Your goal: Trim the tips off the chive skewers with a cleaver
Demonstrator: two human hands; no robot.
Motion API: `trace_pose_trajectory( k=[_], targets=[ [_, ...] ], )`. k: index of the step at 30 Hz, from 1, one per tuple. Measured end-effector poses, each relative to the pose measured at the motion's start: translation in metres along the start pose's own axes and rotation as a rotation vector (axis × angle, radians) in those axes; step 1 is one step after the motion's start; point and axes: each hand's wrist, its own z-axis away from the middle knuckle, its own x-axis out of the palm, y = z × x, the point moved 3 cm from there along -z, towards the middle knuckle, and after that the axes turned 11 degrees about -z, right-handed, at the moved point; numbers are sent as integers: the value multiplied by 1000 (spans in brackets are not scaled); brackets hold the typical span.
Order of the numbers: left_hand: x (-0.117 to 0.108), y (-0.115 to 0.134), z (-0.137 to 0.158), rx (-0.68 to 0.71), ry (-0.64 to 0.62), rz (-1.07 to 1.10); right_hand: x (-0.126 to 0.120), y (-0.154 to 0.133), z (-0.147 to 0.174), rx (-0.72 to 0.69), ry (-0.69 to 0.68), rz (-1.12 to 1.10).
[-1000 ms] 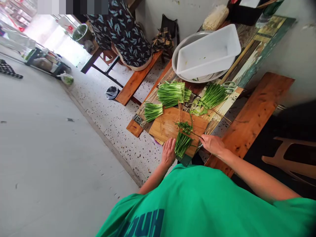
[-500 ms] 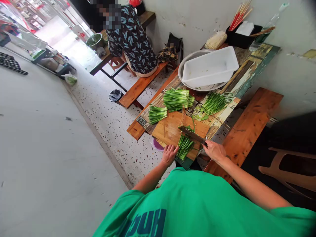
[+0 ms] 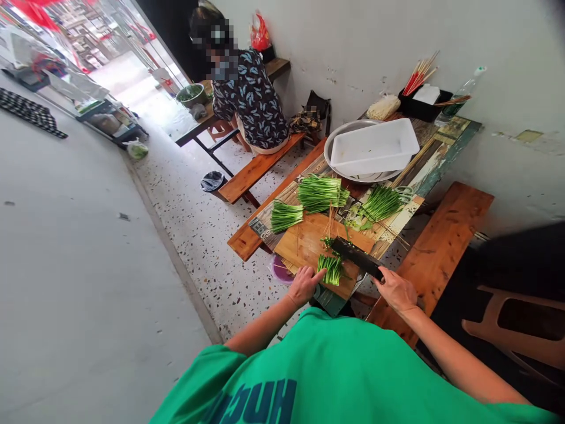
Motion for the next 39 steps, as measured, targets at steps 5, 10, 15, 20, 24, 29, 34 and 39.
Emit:
trace_pose_trajectory(
  k=[5, 10, 15, 20, 24, 29, 34, 39],
  targets=[
    [-26, -6, 1, -101, 95, 166, -1, 8, 3, -60, 21, 19],
    [-43, -15, 12, -224, 206, 432, 3, 22, 12, -49, 70, 30],
    [-47, -30, 15, -510, 164, 929, 12, 28, 10, 63, 142, 67],
    [-56, -40, 11, -715, 56, 1504, 28, 10, -14, 140, 105, -10],
    [-64, -47, 11, -779, -8, 1725, 42, -14, -31, 181, 64, -77],
    [-67, -54, 9, -822, -85, 1863, 59, -35, -38, 221, 49, -192],
    [-68, -54, -10, -810, -28, 1790, 76, -35, -39, 221, 1, -255],
    [-68, -31, -48, -745, -14, 1706, 76, -29, -40, 182, -115, -228]
  ],
)
